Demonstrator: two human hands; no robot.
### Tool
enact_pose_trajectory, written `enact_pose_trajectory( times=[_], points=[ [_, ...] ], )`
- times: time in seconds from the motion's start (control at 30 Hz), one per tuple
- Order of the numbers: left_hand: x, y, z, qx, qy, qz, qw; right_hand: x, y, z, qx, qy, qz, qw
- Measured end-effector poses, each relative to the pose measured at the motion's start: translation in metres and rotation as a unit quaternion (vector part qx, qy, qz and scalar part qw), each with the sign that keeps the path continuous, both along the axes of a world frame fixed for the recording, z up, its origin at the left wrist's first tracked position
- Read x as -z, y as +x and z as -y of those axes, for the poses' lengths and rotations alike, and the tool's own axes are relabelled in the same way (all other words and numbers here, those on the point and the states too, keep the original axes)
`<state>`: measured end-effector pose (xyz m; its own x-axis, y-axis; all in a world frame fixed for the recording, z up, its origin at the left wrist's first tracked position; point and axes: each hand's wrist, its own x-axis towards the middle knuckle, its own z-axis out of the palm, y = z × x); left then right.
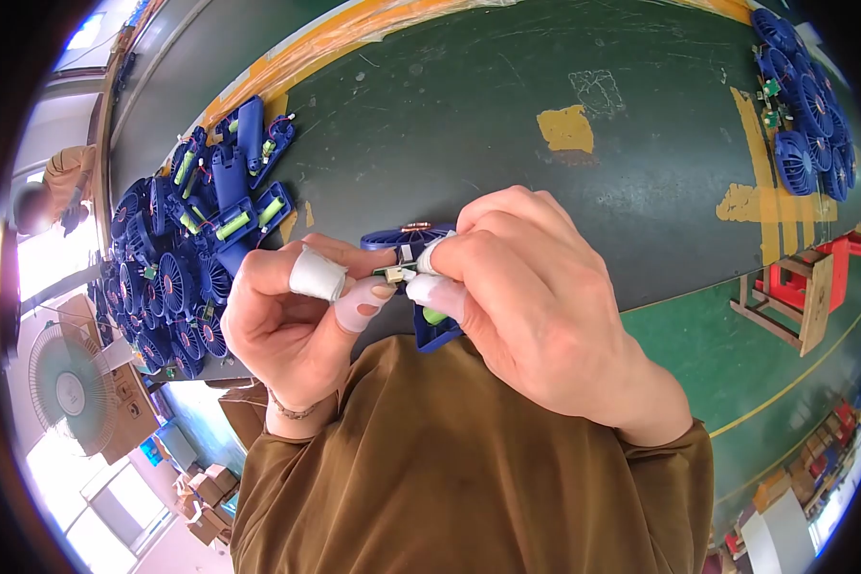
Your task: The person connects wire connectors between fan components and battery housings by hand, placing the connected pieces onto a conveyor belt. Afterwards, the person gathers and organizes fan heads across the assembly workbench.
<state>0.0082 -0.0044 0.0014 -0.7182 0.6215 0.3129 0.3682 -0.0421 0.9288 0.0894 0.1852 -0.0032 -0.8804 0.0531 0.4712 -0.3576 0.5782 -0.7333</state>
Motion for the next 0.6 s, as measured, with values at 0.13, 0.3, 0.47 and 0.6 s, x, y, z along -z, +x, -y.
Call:
enact_pose_trajectory(
  times=[0.13,0.3,0.47,0.6],
  points=[
    [-0.004,-0.004,0.002,0.012,0.046,0.108,0.993,0.003,-0.006,0.000,-0.013,-0.033,-0.019,0.999],
    [-0.013,-0.016,0.010,0.063,-0.023,0.025,0.997,0.005,-0.011,-0.001,-0.075,-0.102,0.011,0.992],
    [-0.021,-0.023,0.015,0.100,-0.073,-0.011,0.992,0.006,-0.013,0.001,-0.113,-0.179,0.093,0.973],
    [-0.015,-0.027,0.016,0.072,-0.092,0.090,0.989,0.010,-0.024,-0.001,-0.122,-0.209,0.163,0.956]
  ],
)
